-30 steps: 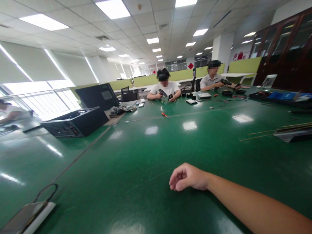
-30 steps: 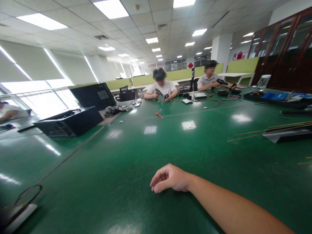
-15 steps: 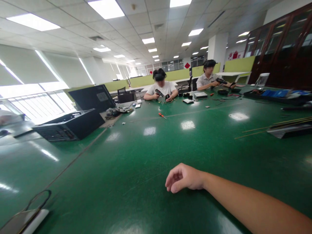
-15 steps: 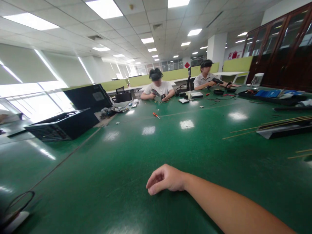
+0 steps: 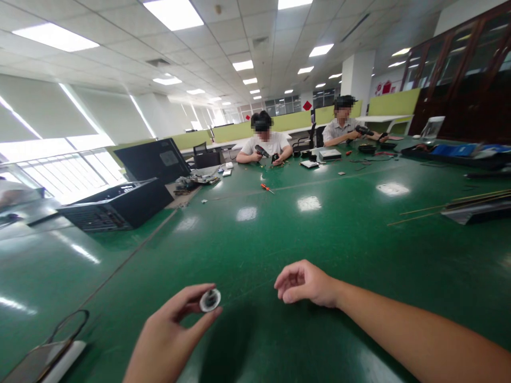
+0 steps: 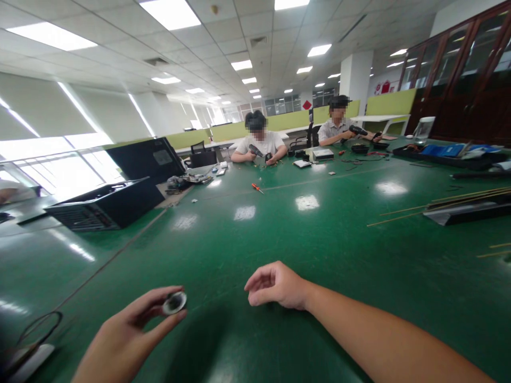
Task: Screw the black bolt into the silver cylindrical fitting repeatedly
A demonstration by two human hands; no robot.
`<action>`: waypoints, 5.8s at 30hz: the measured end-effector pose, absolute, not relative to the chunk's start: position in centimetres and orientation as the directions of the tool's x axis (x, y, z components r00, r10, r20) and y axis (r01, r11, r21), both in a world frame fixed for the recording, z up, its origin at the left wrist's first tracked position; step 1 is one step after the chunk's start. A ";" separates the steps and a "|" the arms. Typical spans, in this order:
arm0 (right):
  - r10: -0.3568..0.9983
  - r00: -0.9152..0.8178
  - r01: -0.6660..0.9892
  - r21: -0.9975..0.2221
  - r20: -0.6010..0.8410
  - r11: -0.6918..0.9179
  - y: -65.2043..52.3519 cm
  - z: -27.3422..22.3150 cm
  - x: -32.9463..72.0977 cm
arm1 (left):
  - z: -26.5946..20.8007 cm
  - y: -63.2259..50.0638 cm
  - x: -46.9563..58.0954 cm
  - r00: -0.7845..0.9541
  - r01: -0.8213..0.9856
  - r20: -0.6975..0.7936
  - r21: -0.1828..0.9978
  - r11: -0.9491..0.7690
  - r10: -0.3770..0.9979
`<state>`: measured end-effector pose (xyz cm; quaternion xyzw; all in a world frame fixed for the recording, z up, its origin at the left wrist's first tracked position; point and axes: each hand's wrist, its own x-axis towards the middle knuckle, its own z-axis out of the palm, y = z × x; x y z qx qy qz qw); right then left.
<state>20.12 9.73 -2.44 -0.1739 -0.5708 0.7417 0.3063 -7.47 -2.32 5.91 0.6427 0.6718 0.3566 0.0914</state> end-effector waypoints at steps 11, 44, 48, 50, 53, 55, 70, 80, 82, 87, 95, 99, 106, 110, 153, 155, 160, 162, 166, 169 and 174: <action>0.813 -0.480 0.162 -0.878 0.329 0.450 9.7 -3.0 20.4 | -0.6 7.5 -0.6 0.159 0.629 0.260 0.717 -0.301 0.952; 0.842 -0.500 0.265 -0.890 0.202 0.370 9.7 -2.5 20.3 | -0.6 6.6 -0.1 0.215 0.576 0.162 0.776 -0.258 0.963; 0.845 -0.496 0.275 -0.888 0.198 0.369 9.6 -2.5 20.3 | -0.6 6.5 -0.1 0.213 0.568 0.170 0.779 -0.263 0.962; 0.847 -0.495 0.280 -0.887 0.194 0.367 9.6 -2.5 20.4 | -0.6 6.5 -0.1 0.215 0.566 0.173 0.780 -0.267 0.961; 0.847 -0.497 0.285 -0.886 0.189 0.365 9.5 -2.4 20.3 | -0.5 6.6 -0.2 0.219 0.566 0.172 0.780 -0.269 0.960; 0.847 -0.497 0.287 -0.885 0.189 0.366 9.5 -2.4 20.3 | -0.5 6.6 -0.2 0.221 0.567 0.172 0.778 -0.270 0.960; 0.846 -0.504 0.304 -0.881 0.173 0.362 9.4 -2.3 20.5 | -0.6 6.7 -0.2 0.229 0.569 0.170 0.776 -0.273 0.958; 0.842 -0.510 0.300 -0.880 0.176 0.367 9.5 -2.4 20.5 | -0.7 6.6 -0.2 0.231 0.549 0.174 0.789 -0.276 0.957; 0.841 -0.511 0.302 -0.880 0.176 0.367 9.5 -2.5 20.5 | -0.8 6.6 -0.2 0.232 0.548 0.171 0.790 -0.274 0.957; 0.842 -0.512 0.313 -0.875 0.171 0.368 9.4 -2.5 20.5 | -0.7 6.6 -0.2 0.234 0.554 0.157 0.790 -0.264 0.960; 0.840 -0.516 0.326 -0.868 0.168 0.374 9.4 -2.3 20.6 | -0.6 6.7 -0.2 0.248 0.546 0.145 0.796 -0.262 0.958; 0.838 -0.521 0.331 -0.867 0.161 0.372 9.3 -2.2 20.6 | -0.6 6.6 -0.2 0.249 0.546 0.146 0.795 -0.263 0.957; 0.837 -0.524 0.342 -0.861 0.157 0.376 9.2 -2.1 20.6 | -0.7 6.7 -0.1 0.261 0.551 0.139 0.791 -0.266 0.955; 0.837 -0.525 0.345 -0.860 0.155 0.376 9.3 -2.1 20.6 | -0.7 6.7 -0.2 0.262 0.547 0.138 0.794 -0.265 0.955; 0.857 -0.492 0.313 -0.888 0.153 0.338 9.2 -2.7 20.3 | -0.5 6.7 -0.1 0.265 0.530 0.146 0.804 -0.270 0.953; 0.862 -0.480 0.320 -0.883 0.162 0.344 9.3 -2.6 20.3 | -0.5 6.8 -0.1 0.266 0.523 0.154 0.806 -0.277 0.951; 0.843 -0.509 0.326 -0.867 0.174 0.376 9.5 -2.2 20.4 | -0.6 6.8 -0.2 0.252 0.524 0.173 0.803 -0.284 0.952; 0.843 -0.508 0.324 -0.867 0.177 0.378 9.5 -2.1 20.5 | -0.6 6.8 -0.2 0.253 0.526 0.174 0.801 -0.287 0.952; 0.852 -0.488 0.299 -0.881 0.188 0.366 9.6 -2.0 20.6 | -0.6 6.7 -0.2 0.262 0.531 0.171 0.796 -0.290 0.950; 0.872 -0.448 0.278 -0.896 0.198 0.346 9.7 -2.1 20.6 | -0.6 6.8 -0.2 0.253 0.545 0.176 0.786 -0.290 0.951; 0.917 -0.352 0.194 -0.944 0.188 0.268 10.2 -2.6 20.9 | -0.7 7.1 -0.3 0.199 0.582 0.192 0.766 -0.273 0.961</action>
